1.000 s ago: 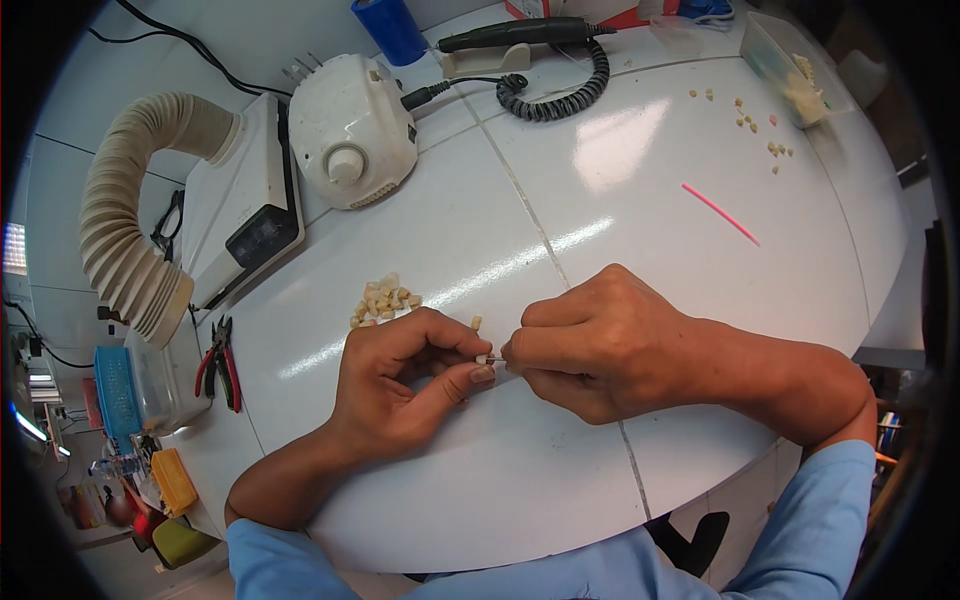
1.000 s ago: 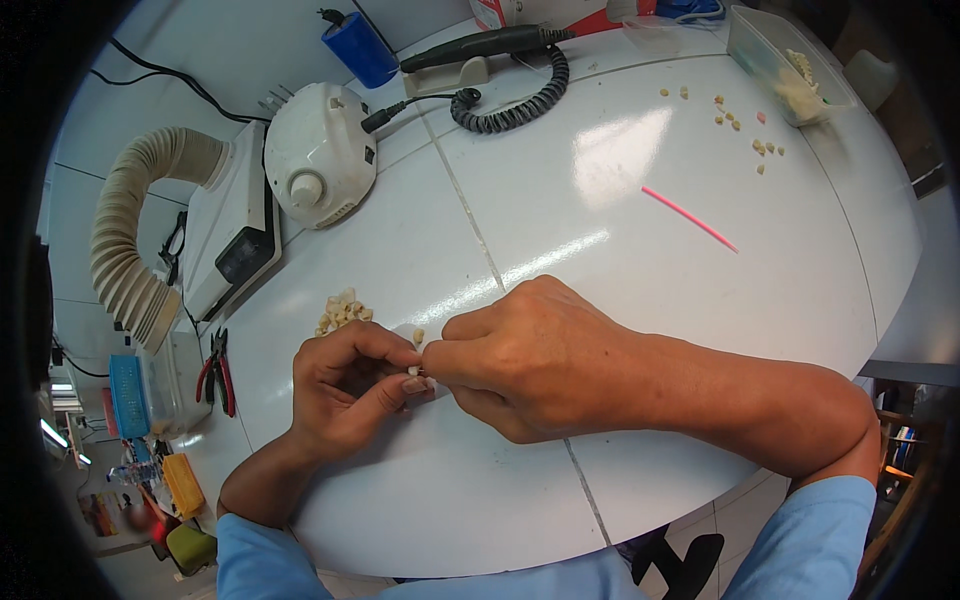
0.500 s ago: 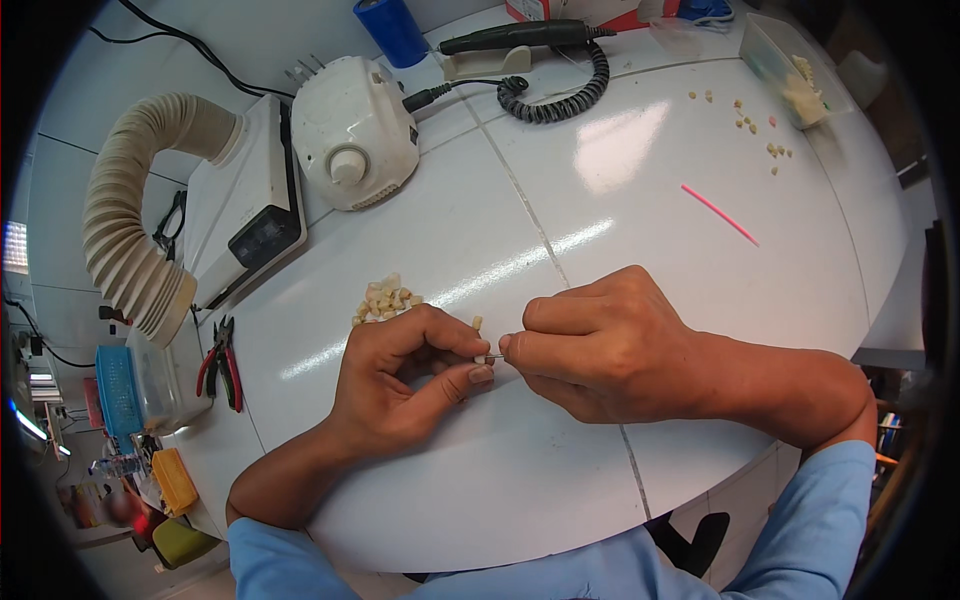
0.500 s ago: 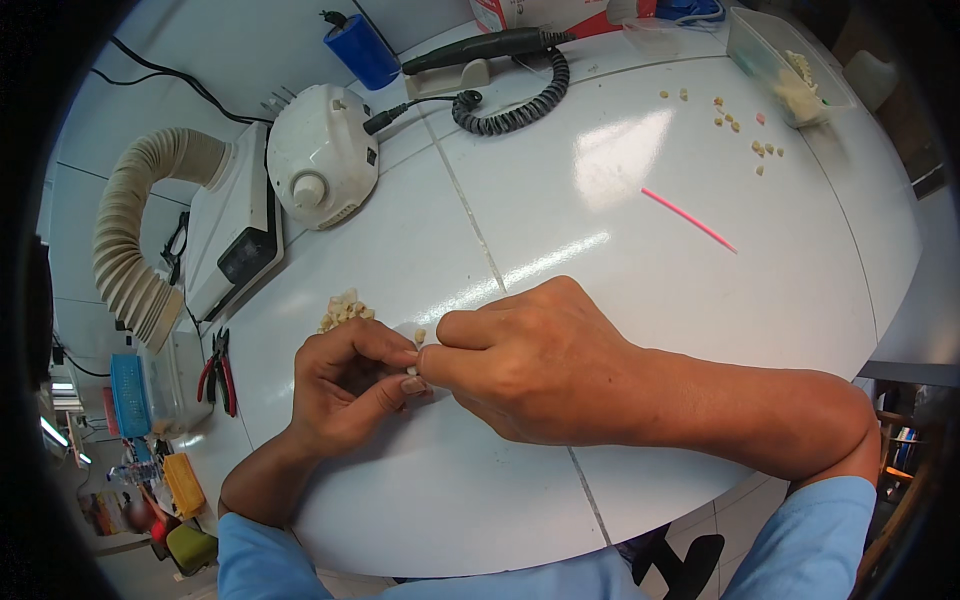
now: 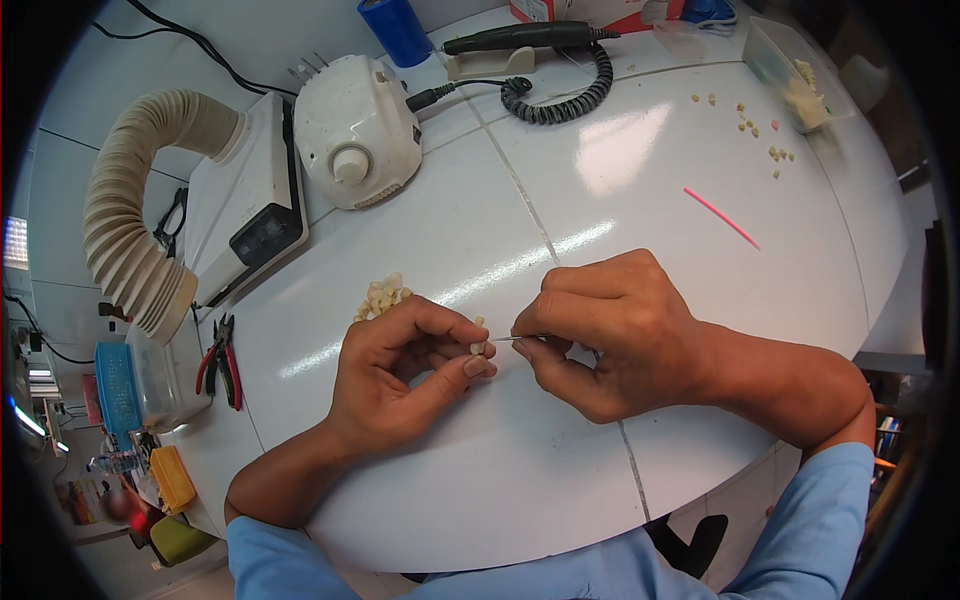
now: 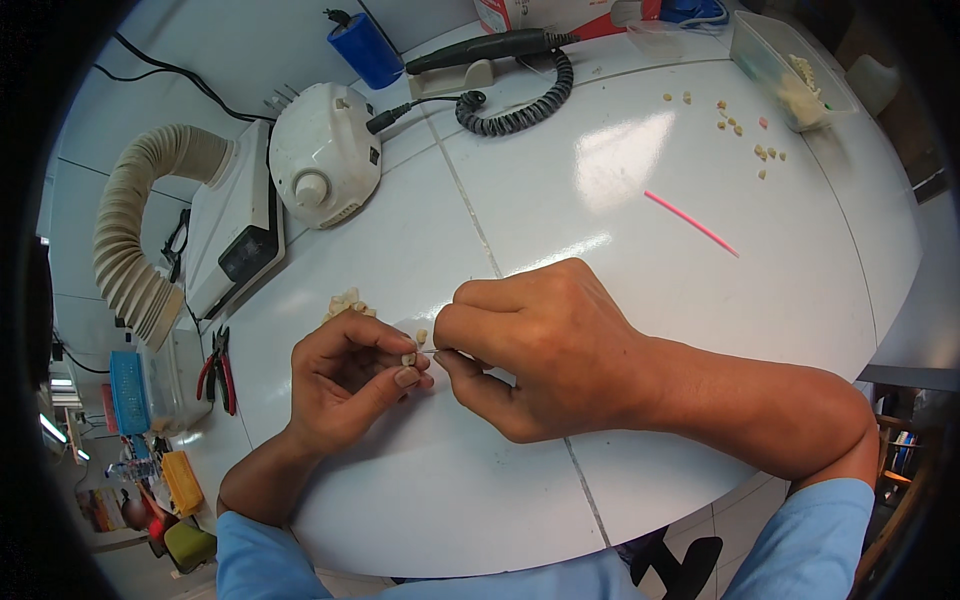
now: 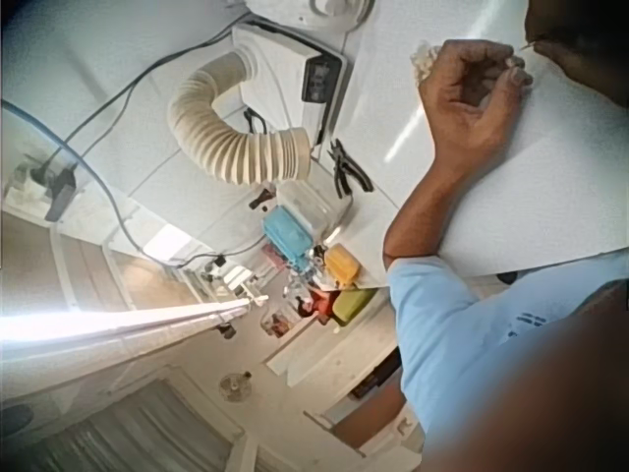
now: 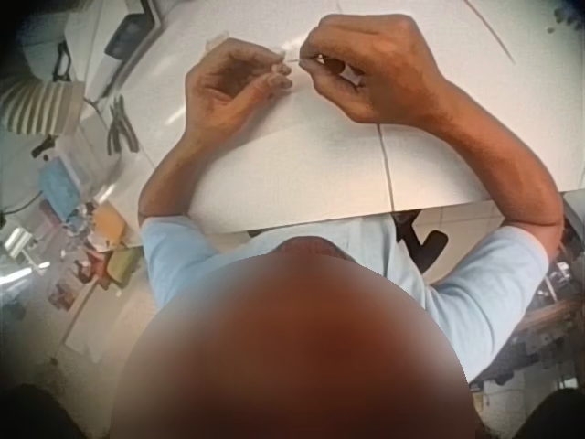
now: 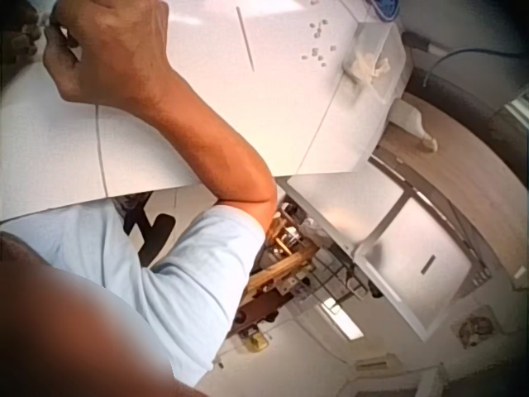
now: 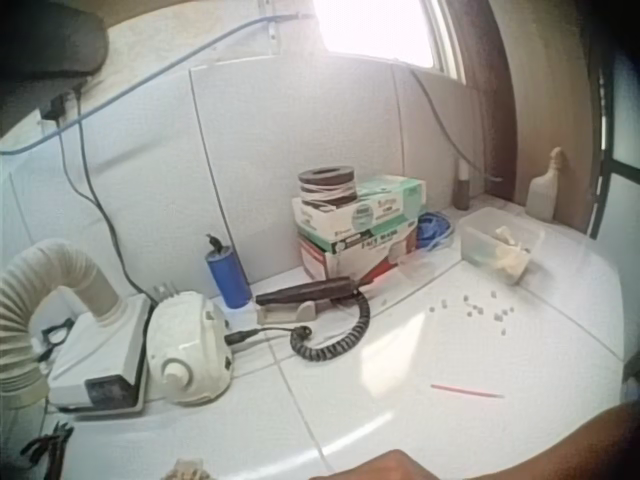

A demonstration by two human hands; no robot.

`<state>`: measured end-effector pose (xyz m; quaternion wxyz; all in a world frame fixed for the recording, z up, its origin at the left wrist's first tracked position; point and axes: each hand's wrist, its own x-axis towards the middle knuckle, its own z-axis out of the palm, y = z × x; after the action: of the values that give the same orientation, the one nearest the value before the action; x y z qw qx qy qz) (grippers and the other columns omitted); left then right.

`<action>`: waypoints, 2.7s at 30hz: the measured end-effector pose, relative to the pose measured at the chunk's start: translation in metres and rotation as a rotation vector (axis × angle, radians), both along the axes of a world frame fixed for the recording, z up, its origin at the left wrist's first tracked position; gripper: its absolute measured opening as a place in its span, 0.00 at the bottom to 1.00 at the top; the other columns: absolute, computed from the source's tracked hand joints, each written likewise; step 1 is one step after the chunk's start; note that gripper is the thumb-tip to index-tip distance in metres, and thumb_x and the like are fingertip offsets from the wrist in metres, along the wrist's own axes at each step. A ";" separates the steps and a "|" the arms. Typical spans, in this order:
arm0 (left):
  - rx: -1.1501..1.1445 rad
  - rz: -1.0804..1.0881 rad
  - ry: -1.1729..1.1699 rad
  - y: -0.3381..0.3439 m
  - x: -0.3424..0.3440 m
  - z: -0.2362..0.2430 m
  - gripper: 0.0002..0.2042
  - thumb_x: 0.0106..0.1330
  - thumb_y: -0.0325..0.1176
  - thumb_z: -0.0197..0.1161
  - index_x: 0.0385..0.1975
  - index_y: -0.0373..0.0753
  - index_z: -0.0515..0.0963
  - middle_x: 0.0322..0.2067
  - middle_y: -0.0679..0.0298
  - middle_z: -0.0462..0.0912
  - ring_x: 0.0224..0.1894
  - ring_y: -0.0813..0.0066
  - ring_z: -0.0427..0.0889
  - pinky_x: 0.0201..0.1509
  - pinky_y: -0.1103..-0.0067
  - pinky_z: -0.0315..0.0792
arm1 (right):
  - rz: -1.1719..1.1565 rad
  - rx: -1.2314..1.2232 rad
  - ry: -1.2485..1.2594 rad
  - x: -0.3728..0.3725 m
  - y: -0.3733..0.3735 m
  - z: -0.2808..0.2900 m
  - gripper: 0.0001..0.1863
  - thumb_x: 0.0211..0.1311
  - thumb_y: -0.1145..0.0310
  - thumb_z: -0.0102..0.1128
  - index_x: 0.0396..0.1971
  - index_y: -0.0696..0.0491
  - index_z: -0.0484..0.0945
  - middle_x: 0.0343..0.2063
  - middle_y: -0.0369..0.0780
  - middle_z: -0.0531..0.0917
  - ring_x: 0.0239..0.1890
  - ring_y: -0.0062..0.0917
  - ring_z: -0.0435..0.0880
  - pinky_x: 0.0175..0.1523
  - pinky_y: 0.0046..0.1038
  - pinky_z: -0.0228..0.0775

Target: Polishing a dental prosthesis using a hand tool and a small pick.

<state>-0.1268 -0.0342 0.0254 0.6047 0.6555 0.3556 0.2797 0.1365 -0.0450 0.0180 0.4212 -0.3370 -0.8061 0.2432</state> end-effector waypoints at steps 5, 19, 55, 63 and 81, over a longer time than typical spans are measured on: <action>-0.080 0.004 -0.012 -0.001 0.002 0.005 0.08 0.77 0.19 0.64 0.52 0.28 0.78 0.46 0.53 0.90 0.50 0.67 0.93 0.49 0.79 0.86 | 0.001 0.033 -0.017 -0.001 0.000 -0.001 0.06 0.55 0.78 0.72 0.27 0.54 0.81 0.21 0.37 0.82 0.19 0.32 0.83 0.23 0.33 0.70; -0.040 0.000 0.004 -0.002 0.002 0.002 0.08 0.76 0.20 0.66 0.52 0.29 0.82 0.47 0.57 0.90 0.51 0.72 0.92 0.48 0.81 0.86 | 0.002 0.078 -0.076 -0.003 0.000 -0.004 0.08 0.55 0.76 0.73 0.25 0.53 0.79 0.20 0.37 0.80 0.20 0.32 0.83 0.23 0.34 0.71; 0.098 0.038 0.055 -0.002 0.003 0.000 0.09 0.70 0.16 0.71 0.48 0.28 0.86 0.45 0.57 0.89 0.48 0.75 0.91 0.54 0.81 0.86 | 0.099 0.023 -0.165 -0.002 -0.003 -0.004 0.11 0.51 0.82 0.71 0.35 0.55 0.83 0.26 0.37 0.74 0.23 0.30 0.81 0.24 0.34 0.71; 0.252 -0.023 0.128 0.000 0.001 0.000 0.10 0.65 0.16 0.74 0.45 0.31 0.87 0.42 0.59 0.90 0.45 0.75 0.91 0.51 0.80 0.86 | 0.152 0.021 -0.214 0.000 -0.004 -0.001 0.07 0.53 0.79 0.69 0.33 0.60 0.83 0.29 0.41 0.80 0.26 0.35 0.85 0.28 0.37 0.76; 0.402 -0.061 0.192 0.000 0.004 0.001 0.10 0.60 0.17 0.74 0.40 0.32 0.86 0.37 0.60 0.89 0.36 0.75 0.91 0.39 0.81 0.85 | 0.103 0.095 -0.183 -0.001 -0.004 0.000 0.08 0.51 0.76 0.73 0.32 0.54 0.84 0.29 0.36 0.77 0.26 0.29 0.83 0.27 0.34 0.72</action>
<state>-0.1230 -0.0344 0.0266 0.4333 0.7970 0.3285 0.2629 0.1357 -0.0494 0.0180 0.3484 -0.2956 -0.8680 0.1944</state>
